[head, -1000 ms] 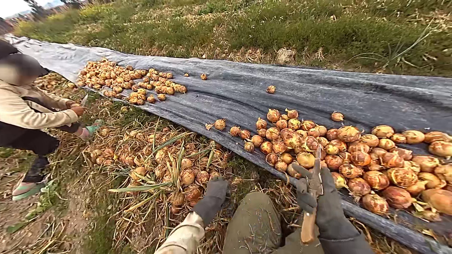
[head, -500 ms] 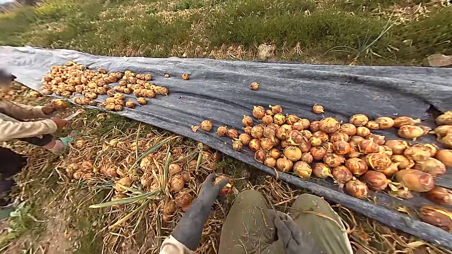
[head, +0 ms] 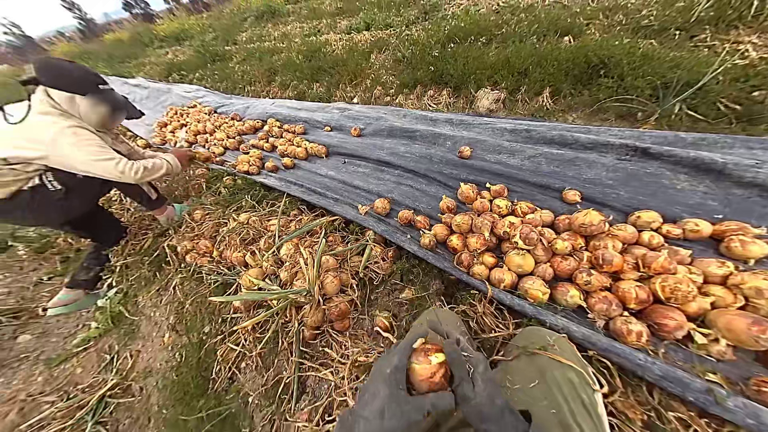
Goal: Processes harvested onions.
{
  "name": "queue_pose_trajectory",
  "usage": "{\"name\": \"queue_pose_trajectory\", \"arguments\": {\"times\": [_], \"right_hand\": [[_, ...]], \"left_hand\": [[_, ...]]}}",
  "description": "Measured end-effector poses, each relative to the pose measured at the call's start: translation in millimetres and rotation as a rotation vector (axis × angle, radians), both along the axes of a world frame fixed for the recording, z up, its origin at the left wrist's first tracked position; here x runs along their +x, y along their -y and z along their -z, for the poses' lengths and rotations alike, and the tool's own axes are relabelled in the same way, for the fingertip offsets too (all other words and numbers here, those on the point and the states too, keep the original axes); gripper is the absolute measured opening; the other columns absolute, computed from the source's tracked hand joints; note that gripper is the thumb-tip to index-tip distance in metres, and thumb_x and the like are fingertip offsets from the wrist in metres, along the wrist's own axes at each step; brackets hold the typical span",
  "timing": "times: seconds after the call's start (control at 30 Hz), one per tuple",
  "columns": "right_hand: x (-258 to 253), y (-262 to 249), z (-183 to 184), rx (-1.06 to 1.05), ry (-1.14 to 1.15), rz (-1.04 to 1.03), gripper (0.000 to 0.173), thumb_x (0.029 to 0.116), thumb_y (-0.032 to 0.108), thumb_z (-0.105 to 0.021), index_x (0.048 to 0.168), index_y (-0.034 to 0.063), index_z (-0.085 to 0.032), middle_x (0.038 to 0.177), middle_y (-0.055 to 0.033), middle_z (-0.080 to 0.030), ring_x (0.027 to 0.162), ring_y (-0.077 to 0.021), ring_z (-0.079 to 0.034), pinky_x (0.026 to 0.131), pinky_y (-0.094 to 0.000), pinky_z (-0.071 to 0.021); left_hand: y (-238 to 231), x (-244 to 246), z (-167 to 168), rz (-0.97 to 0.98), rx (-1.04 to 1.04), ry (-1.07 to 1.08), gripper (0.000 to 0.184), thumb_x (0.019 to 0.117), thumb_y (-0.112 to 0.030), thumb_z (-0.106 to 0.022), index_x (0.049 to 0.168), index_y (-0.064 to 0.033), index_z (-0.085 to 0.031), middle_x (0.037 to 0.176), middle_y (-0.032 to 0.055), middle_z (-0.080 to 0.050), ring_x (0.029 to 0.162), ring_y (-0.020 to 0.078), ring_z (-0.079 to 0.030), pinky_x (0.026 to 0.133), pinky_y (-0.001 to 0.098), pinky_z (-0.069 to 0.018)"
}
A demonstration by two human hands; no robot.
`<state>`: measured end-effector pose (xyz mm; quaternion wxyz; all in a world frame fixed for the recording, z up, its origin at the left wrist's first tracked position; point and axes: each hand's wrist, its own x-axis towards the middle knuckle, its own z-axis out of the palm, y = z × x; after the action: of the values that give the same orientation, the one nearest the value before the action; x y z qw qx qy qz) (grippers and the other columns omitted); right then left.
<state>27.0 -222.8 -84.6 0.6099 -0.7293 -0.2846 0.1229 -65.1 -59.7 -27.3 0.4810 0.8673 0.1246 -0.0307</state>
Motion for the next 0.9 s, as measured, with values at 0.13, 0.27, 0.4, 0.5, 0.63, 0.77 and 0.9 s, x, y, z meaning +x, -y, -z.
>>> {"name": "queue_pose_trajectory", "arguments": {"times": [0.13,0.27,0.4,0.5,0.63,0.77,0.9], "right_hand": [[5.2,13.4,11.4,-0.119,0.475,0.132,0.054,0.1074,0.043,-0.04,0.143,0.0073,-0.059,0.109,-0.0093,-0.076,0.085,-0.017,-0.074,0.071,-0.0416,-0.0629],[15.2,22.6,6.8,0.196,-0.494,0.114,0.049,0.111,0.039,-0.029,0.143,0.0138,-0.056,0.112,-0.0069,-0.07,0.072,-0.0164,-0.067,0.056,-0.0329,-0.0586],[63.2,35.5,17.6,0.65,-1.269,-0.061,0.094,0.0948,0.076,-0.002,0.125,0.0069,-0.058,0.084,-0.0177,-0.068,0.046,-0.0193,-0.055,0.036,-0.031,-0.0445],[109.9,34.1,-3.1,0.592,-1.226,0.187,0.095,0.0914,0.083,-0.002,0.106,0.0081,-0.059,0.067,-0.0104,-0.061,0.039,-0.0121,-0.045,0.034,-0.0254,-0.0383],[144.8,43.7,-24.8,0.65,-0.932,0.001,0.088,0.0978,0.076,-0.011,0.137,0.0162,-0.062,0.068,-0.0063,-0.061,0.037,-0.0066,-0.042,0.033,-0.0206,-0.0385],[132.2,48.6,-17.4,0.519,-0.983,0.082,0.081,0.101,0.07,-0.01,0.133,0.0163,-0.062,0.068,-0.0067,-0.059,0.038,-0.01,-0.046,0.033,-0.0237,-0.0416],[74.8,42.6,-7.2,0.262,-1.146,0.251,0.077,0.1067,0.055,0.002,0.132,0.0102,-0.056,0.069,-0.0036,-0.059,0.045,-0.0123,-0.048,0.04,-0.0273,-0.0436]], "left_hand": [[9.8,-3.0,10.7,-0.205,-0.396,-0.346,0.071,0.0851,-0.059,-0.076,0.137,-0.0141,-0.059,0.101,0.0089,-0.073,0.072,0.0189,-0.071,0.065,0.0373,-0.0622],[22.2,20.3,10.4,-0.186,-0.533,-0.19,0.062,0.1017,-0.053,-0.056,0.148,-0.0126,-0.05,0.115,0.0102,-0.071,0.085,0.0217,-0.073,0.072,0.0402,-0.0645],[-14.4,65.7,46.6,-0.297,-0.32,-0.091,0.036,0.1089,-0.034,-0.044,0.129,-0.0138,-0.067,0.112,0.0029,-0.074,0.091,0.0148,-0.073,0.077,0.0336,-0.0622],[-68.6,109.8,116.7,-0.312,0.105,-0.274,0.034,0.1056,-0.033,-0.049,0.122,-0.0131,-0.072,0.115,0.0095,-0.073,0.108,0.0217,-0.069,0.099,0.0472,-0.0542],[-105.7,152.1,176.7,-0.078,0.523,-0.602,0.046,0.1057,-0.042,-0.043,0.124,-0.0107,-0.071,0.127,0.0146,-0.07,0.124,0.0322,-0.064,0.105,0.0565,-0.0499],[-109.3,151.0,196.8,0.187,0.677,-0.939,0.054,0.0854,-0.047,-0.07,0.119,-0.0045,-0.071,0.13,0.0233,-0.066,0.123,0.0434,-0.062,0.096,0.0677,-0.0517],[-112.8,133.9,196.5,0.115,0.639,-0.963,0.074,0.0799,-0.039,-0.077,0.143,-0.008,-0.054,0.134,0.0223,-0.064,0.122,0.044,-0.063,0.096,0.0678,-0.0518]]}}
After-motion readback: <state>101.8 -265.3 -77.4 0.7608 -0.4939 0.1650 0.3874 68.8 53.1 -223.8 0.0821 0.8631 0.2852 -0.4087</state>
